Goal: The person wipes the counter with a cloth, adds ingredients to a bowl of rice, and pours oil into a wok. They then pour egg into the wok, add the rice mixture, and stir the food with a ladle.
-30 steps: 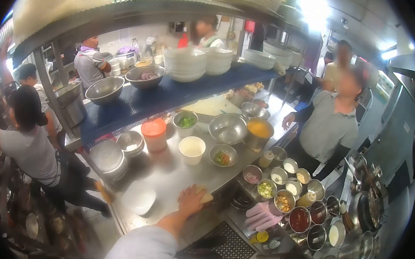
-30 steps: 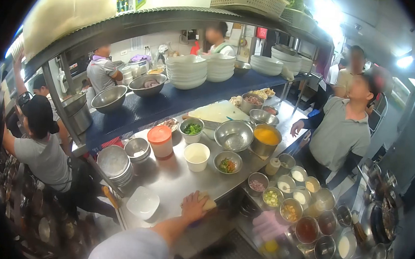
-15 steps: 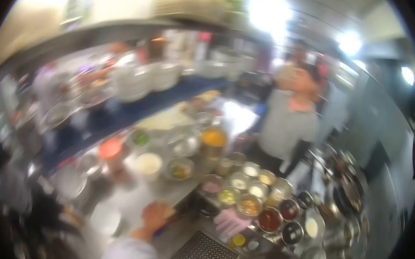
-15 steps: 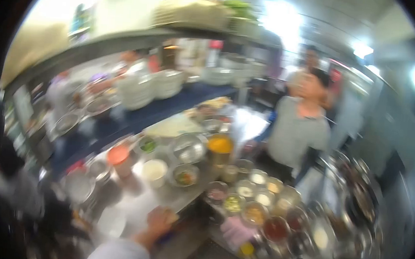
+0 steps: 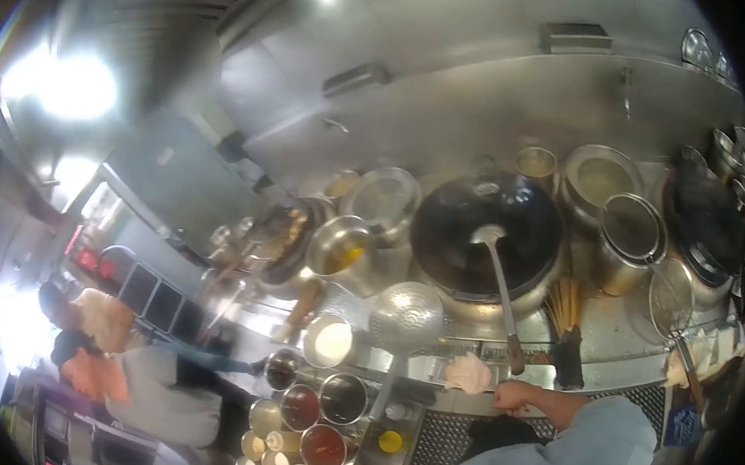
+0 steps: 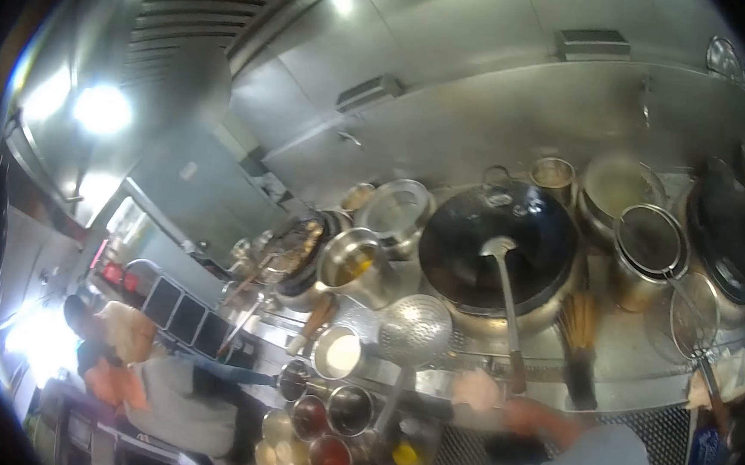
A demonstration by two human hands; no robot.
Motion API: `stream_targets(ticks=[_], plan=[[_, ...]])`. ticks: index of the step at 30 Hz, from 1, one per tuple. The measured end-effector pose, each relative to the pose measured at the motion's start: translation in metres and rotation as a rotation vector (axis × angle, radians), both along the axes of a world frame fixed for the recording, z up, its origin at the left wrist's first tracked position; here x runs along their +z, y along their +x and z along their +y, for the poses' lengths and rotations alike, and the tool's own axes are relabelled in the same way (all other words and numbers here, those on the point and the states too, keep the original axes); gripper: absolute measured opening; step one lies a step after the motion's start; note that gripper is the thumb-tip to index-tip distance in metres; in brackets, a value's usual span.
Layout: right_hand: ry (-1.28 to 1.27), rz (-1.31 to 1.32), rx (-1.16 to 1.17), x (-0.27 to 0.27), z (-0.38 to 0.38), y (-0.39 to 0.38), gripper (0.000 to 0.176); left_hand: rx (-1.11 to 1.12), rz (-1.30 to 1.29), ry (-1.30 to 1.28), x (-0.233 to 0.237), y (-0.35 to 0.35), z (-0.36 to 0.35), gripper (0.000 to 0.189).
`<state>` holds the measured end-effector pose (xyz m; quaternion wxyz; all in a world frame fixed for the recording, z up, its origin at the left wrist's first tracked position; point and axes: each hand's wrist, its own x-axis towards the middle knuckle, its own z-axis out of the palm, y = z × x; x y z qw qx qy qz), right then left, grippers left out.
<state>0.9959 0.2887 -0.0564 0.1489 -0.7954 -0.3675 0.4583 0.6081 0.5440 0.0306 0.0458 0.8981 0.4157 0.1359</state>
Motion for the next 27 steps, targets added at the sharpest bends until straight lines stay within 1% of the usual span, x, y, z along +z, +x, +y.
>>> stream_targets(ticks=[1, 2, 5, 6, 7, 8, 9, 10, 11, 14, 15, 17, 20, 24, 26, 27], plan=[[-0.040, 0.114, -0.140, 0.024, 0.002, -0.002, 0.035, 0.003, 0.030, -0.142, -0.013, 0.009, 0.002, 0.040], [0.011, 0.163, -0.212, 0.040, 0.000, -0.004, 0.037, 0.021, 0.061, -0.274, -0.029, 0.013, 0.004, 0.040], [-0.105, 0.260, -0.237, -0.004, 0.003, -0.004, 0.040, 0.047, 0.184, -0.674, -0.081, 0.023, 0.008, 0.039], [-0.065, 0.251, -0.256, 0.008, 0.002, -0.006, 0.040, 0.011, 0.226, -0.821, -0.099, 0.032, 0.006, 0.039], [-0.053, 0.160, -0.280, 0.023, 0.002, -0.012, 0.041, -0.059, 0.254, -0.960, -0.118, 0.044, 0.001, 0.039], [-0.085, 0.140, -0.326, 0.014, -0.007, -0.028, 0.038, -0.363, 0.092, -1.045, -0.162, 0.070, 0.008, 0.034], [-0.108, 0.101, -0.350, 0.004, -0.012, -0.042, 0.036, -0.249, 0.256, -1.533, -0.085, 0.120, -0.005, 0.033], [-0.113, 0.039, -0.337, -0.007, 0.000, -0.041, 0.034, -0.411, 0.290, -1.746, -0.118, 0.130, -0.002, 0.035], [-0.104, 0.012, -0.316, -0.015, 0.010, -0.048, 0.033, -0.483, 0.340, -1.844, -0.127, 0.139, -0.006, 0.036], [-0.085, 0.049, -0.365, -0.029, 0.024, -0.076, 0.030, -0.608, 0.352, -1.866, -0.157, 0.144, -0.030, 0.036], [-0.094, 0.071, -0.375, -0.029, 0.027, -0.084, 0.030, -0.620, 0.317, -1.873, -0.160, 0.139, -0.033, 0.036], [-0.135, 0.097, -0.379, -0.027, 0.023, -0.100, 0.028, -0.576, 0.283, -1.866, -0.170, 0.110, -0.025, 0.037], [-0.178, 0.090, -0.346, -0.029, 0.023, -0.114, 0.026, -0.376, 0.183, -1.815, -0.188, 0.036, 0.009, 0.037], [-0.158, 0.060, -0.176, -0.035, 0.053, -0.112, 0.026, 0.009, 0.008, -1.648, -0.195, -0.071, 0.050, 0.038], [-0.106, 0.037, -0.048, -0.048, 0.071, -0.103, 0.026, 0.166, -0.160, -1.621, -0.200, -0.104, 0.049, 0.038], [-0.077, 0.024, 0.031, -0.054, 0.083, -0.096, 0.026, 0.228, -0.317, -1.685, -0.199, -0.117, 0.039, 0.038]])
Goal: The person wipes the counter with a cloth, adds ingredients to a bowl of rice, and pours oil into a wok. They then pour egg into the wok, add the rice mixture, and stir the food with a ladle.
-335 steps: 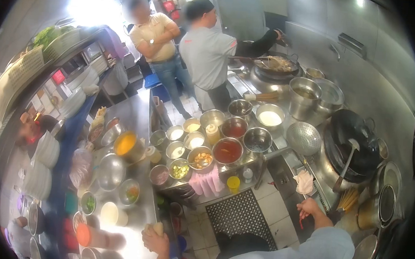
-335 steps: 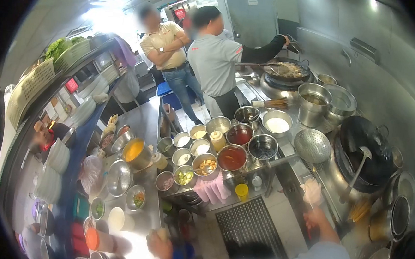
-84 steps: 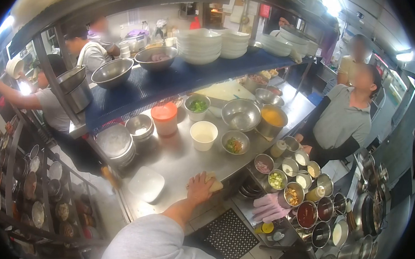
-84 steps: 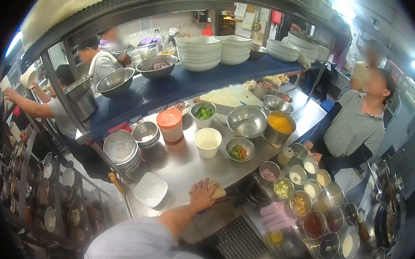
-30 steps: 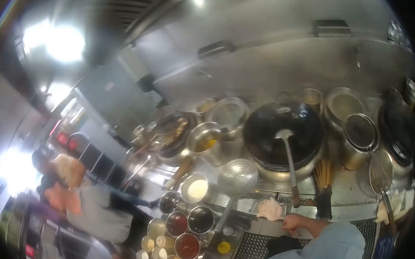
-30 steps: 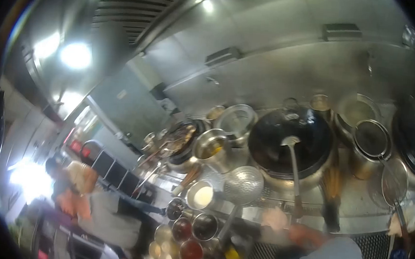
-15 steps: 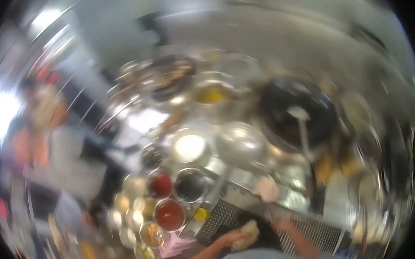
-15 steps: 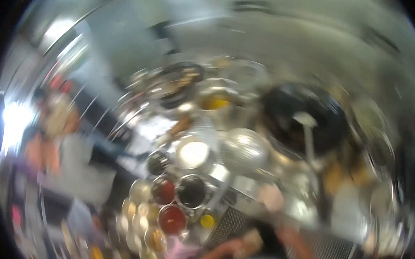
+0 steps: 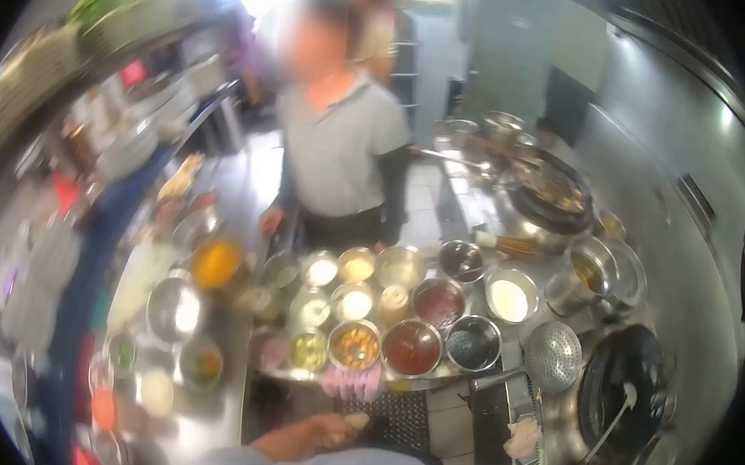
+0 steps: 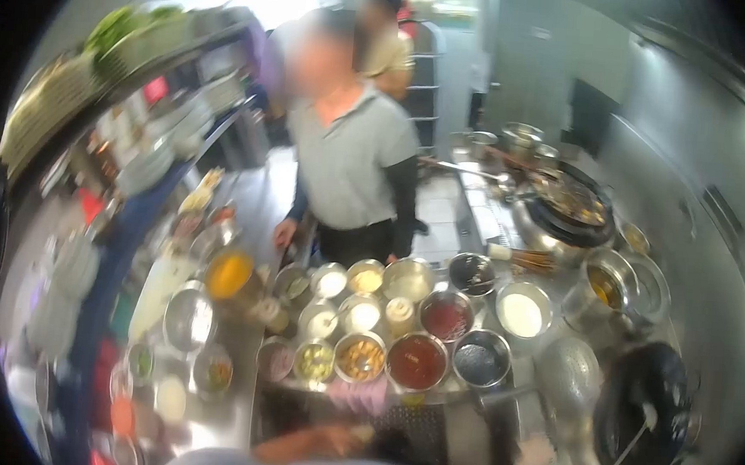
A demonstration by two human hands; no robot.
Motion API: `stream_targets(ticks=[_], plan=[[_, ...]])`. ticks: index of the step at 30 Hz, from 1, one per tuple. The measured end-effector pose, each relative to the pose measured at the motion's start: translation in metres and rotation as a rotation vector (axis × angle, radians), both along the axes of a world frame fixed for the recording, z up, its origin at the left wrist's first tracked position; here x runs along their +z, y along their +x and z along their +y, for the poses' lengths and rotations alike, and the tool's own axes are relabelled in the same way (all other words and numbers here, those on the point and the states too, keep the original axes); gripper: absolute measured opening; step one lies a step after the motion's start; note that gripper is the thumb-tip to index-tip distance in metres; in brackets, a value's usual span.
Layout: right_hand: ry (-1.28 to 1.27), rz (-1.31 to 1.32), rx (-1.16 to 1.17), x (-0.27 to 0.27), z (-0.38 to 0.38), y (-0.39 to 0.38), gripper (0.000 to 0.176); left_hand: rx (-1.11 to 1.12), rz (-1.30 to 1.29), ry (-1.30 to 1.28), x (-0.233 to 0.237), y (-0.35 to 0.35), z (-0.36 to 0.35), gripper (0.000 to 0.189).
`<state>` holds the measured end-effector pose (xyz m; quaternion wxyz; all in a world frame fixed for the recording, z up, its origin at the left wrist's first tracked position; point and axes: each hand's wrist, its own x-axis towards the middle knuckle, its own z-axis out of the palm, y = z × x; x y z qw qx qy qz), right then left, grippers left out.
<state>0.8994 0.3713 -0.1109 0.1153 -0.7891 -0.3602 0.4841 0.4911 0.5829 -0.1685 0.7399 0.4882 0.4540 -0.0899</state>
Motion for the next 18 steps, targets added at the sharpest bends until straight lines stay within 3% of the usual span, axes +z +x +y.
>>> stream_targets(ticks=[1, 3, 5, 7, 8, 11, 12, 16, 18], plan=[[0.025, -0.007, 0.074, -0.004, 0.008, 0.010, 0.026, 0.134, -0.067, -0.069, 0.001, -0.012, -0.011, 0.038], [0.081, -0.015, 0.232, -0.019, 0.033, 0.025, 0.027, 0.237, 0.064, -0.209, 0.166, -0.012, -0.038, 0.036], [0.140, 0.015, 0.314, -0.031, 0.055, 0.030, 0.028, 0.509, 0.073, -0.262, 0.080, -0.032, -0.091, 0.039], [0.183, 0.098, 0.320, -0.042, 0.063, 0.027, 0.031, 0.632, 0.042, -0.254, -0.014, -0.045, -0.160, 0.043], [0.198, 0.153, 0.311, -0.047, 0.062, 0.024, 0.033, 0.681, 0.041, -0.247, -0.031, -0.050, -0.190, 0.045], [0.200, 0.190, 0.547, -0.044, 0.051, 0.003, 0.041, 0.773, 0.112, -0.142, 0.030, -0.045, -0.273, 0.053], [0.187, 0.195, 0.661, -0.047, 0.043, -0.002, 0.043, 0.718, 0.140, -0.125, -0.023, -0.052, -0.299, 0.061], [0.182, 0.239, 1.002, -0.048, 0.013, -0.019, 0.043, 0.811, 0.278, -0.136, -0.018, -0.036, -0.391, 0.062], [0.231, 0.276, 1.047, -0.028, 0.004, -0.031, 0.041, 0.869, 0.322, -0.137, -0.005, -0.025, -0.426, 0.063]])
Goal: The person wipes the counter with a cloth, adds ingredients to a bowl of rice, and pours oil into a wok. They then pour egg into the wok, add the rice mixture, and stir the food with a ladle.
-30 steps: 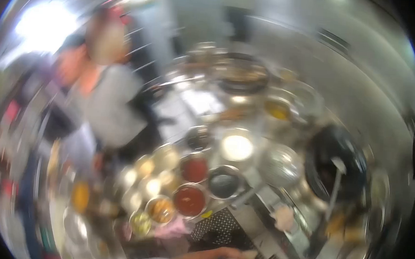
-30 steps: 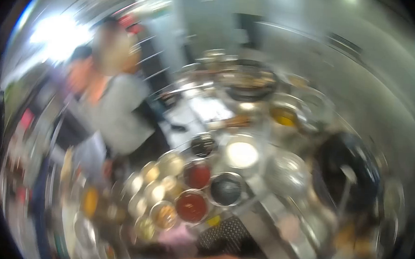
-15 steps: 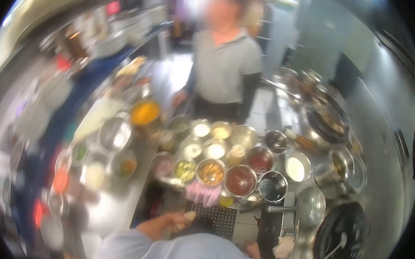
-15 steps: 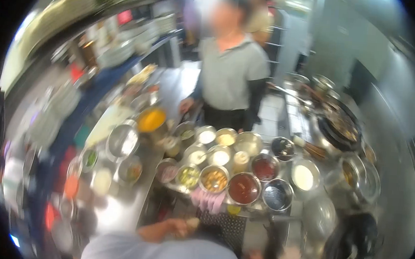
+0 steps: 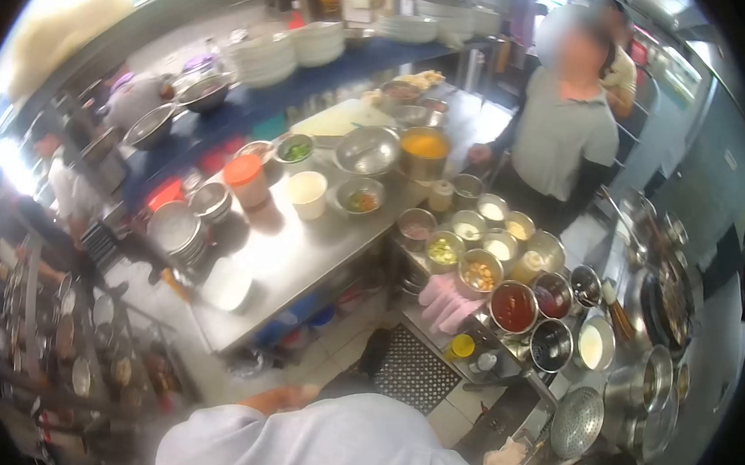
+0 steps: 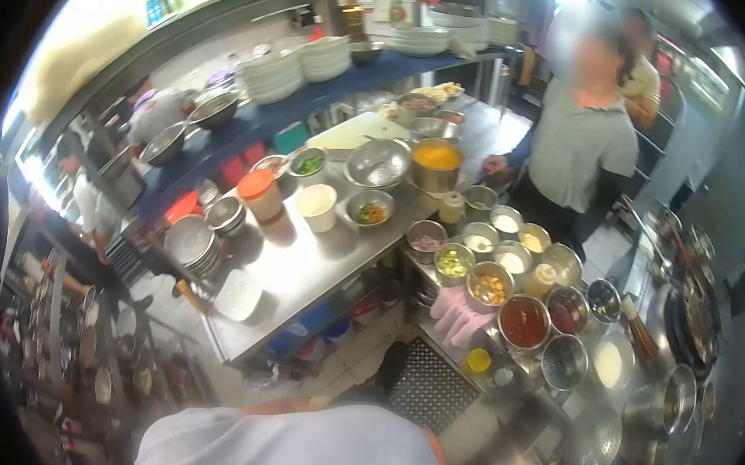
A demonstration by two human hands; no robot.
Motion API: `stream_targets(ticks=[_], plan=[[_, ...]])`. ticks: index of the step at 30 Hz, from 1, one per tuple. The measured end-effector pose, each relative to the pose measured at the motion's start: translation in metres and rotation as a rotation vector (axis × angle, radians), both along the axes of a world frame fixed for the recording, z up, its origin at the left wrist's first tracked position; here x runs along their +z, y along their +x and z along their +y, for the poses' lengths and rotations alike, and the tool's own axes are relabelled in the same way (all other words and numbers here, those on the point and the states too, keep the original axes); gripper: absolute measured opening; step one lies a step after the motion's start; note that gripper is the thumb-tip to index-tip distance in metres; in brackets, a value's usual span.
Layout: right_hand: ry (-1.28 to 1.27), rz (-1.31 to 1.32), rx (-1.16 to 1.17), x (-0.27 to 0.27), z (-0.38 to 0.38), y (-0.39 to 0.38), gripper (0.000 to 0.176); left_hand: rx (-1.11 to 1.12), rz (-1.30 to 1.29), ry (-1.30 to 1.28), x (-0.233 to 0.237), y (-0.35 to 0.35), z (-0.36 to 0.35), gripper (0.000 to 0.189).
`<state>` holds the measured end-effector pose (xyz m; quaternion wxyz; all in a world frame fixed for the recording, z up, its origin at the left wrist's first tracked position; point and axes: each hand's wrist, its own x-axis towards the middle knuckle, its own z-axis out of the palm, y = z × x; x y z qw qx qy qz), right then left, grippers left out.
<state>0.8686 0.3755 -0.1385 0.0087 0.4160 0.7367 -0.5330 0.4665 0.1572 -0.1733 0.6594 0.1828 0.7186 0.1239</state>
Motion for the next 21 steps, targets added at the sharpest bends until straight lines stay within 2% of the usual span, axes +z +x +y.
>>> stream_targets(ticks=[7, 10, 13, 15, 16, 18, 19, 21], plan=[[0.181, 0.261, -0.071, 0.121, -0.015, -0.029, 0.038, 0.063, 0.152, -0.009, 0.021, 0.028, -0.057, 0.065], [0.153, 0.213, -0.033, 0.147, -0.007, -0.037, 0.038, 0.036, 0.302, 0.017, 0.035, 0.031, -0.056, 0.066], [0.003, -0.011, 0.094, 0.155, 0.019, -0.059, 0.030, 0.073, 0.555, 0.118, 0.084, 0.026, -0.035, 0.067], [-0.007, 0.052, 0.128, 0.094, 0.036, -0.057, 0.029, 0.177, 0.685, 0.249, 0.135, 0.017, -0.008, 0.068], [-0.019, 0.081, 0.140, 0.070, 0.043, -0.056, 0.029, 0.249, 0.659, 0.328, 0.162, 0.004, 0.013, 0.069], [-0.069, 0.014, 0.151, 0.069, 0.054, -0.061, 0.028, 0.382, 0.596, 0.491, 0.215, -0.020, 0.053, 0.071], [-0.090, -0.021, 0.159, 0.077, 0.062, -0.069, 0.028, 0.410, 0.509, 0.512, 0.211, -0.047, 0.072, 0.069], [-0.231, -0.023, 0.039, 0.089, 0.074, -0.084, 0.030, 0.631, 0.513, 0.686, 0.206, -0.088, 0.104, 0.068]])
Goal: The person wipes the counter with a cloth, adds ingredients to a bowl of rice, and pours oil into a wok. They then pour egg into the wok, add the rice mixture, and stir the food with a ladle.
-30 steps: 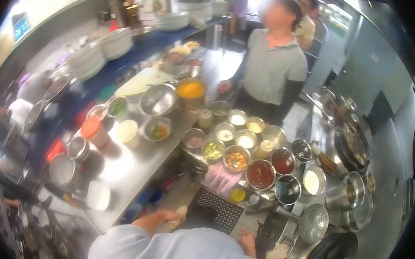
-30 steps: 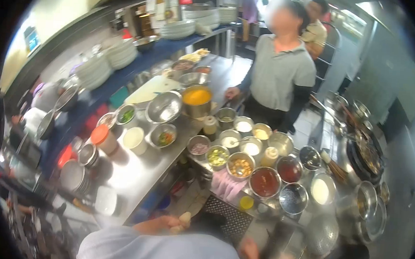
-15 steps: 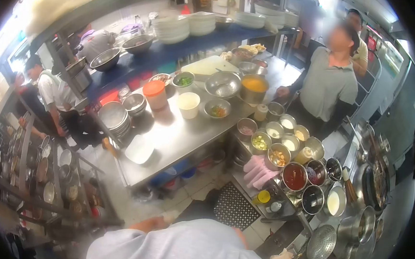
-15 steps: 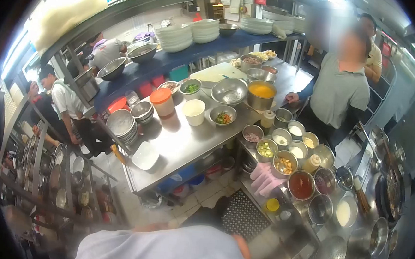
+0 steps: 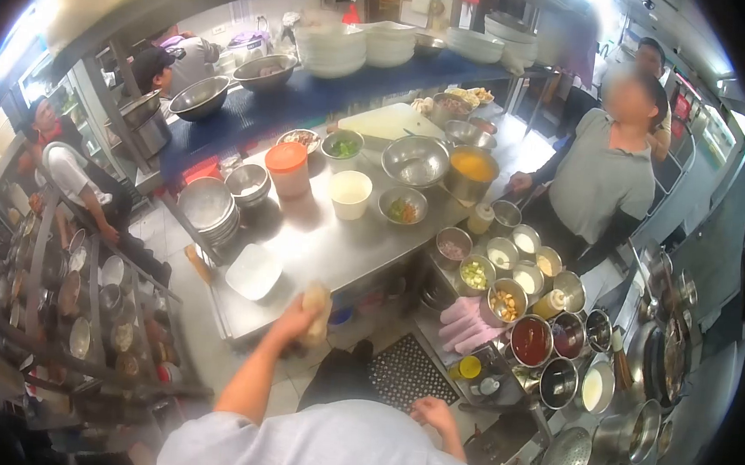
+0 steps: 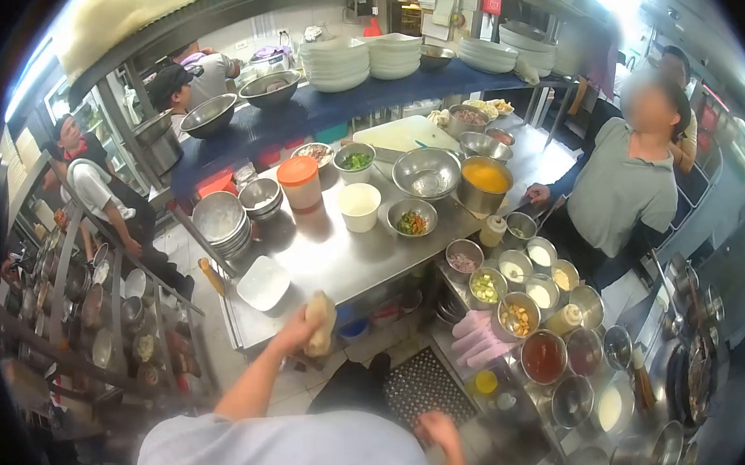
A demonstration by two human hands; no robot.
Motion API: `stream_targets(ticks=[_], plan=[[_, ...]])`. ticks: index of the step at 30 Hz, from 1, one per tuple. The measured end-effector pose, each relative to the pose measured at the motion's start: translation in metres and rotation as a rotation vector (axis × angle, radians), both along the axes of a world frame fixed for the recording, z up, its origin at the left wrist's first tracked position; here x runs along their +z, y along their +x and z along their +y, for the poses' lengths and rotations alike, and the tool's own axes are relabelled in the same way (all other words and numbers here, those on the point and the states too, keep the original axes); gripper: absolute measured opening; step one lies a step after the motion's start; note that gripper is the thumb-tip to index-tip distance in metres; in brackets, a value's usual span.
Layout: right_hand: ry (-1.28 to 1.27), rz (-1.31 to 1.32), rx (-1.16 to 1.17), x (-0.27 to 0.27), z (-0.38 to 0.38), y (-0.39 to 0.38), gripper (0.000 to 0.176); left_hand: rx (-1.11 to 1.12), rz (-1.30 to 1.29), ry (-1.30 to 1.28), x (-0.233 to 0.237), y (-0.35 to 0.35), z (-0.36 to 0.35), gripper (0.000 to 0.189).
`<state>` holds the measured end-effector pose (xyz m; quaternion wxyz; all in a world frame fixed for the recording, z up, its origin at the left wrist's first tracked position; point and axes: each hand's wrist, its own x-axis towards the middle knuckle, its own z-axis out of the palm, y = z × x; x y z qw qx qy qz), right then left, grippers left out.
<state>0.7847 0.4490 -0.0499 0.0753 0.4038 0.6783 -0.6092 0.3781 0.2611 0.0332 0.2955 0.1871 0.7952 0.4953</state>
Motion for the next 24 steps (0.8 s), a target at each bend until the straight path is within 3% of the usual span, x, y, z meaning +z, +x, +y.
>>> stream_targets(ticks=[2, 5, 8, 9, 11, 13, 16, 18, 21, 24], plan=[[-0.077, 0.008, -0.063, -0.008, 0.018, -0.015, 0.030, 0.053, 0.156, 0.155, 0.030, -0.032, 0.032, 0.065], [-0.046, 0.028, -0.057, 0.000, 0.042, -0.048, 0.030, 0.062, 0.149, -0.131, 0.073, -0.074, 0.071, 0.065], [-0.025, -0.100, 0.074, -0.017, 0.069, -0.078, 0.027, -0.188, 0.502, -0.766, 0.043, -0.106, 0.093, 0.063], [-0.005, -0.075, 0.050, -0.023, 0.075, -0.080, 0.026, -0.069, 0.560, -0.665, 0.032, -0.109, 0.096, 0.068], [0.045, -0.011, -0.004, -0.027, 0.090, -0.093, 0.027, 0.065, 0.756, -0.426, 0.038, -0.110, 0.108, 0.062], [-0.064, -0.005, -0.116, -0.022, 0.104, -0.102, 0.027, 0.172, 0.871, -0.085, 0.043, -0.126, 0.123, 0.053], [-0.112, -0.021, -0.117, -0.021, 0.127, -0.139, 0.025, 0.202, 0.574, -0.110, 0.059, -0.190, 0.166, 0.049], [-0.108, -0.045, -0.056, -0.017, 0.149, -0.169, 0.027, -0.194, 0.879, -0.545, 0.012, -0.249, 0.192, 0.046], [-0.128, 0.054, -0.011, -0.013, 0.169, -0.226, 0.028, 0.191, -0.202, 0.040, 0.005, -0.263, 0.230, 0.043], [-0.156, 0.156, 0.051, 0.036, 0.182, -0.295, 0.029, 0.303, 0.369, -0.208, 0.006, -0.292, 0.244, 0.060]])
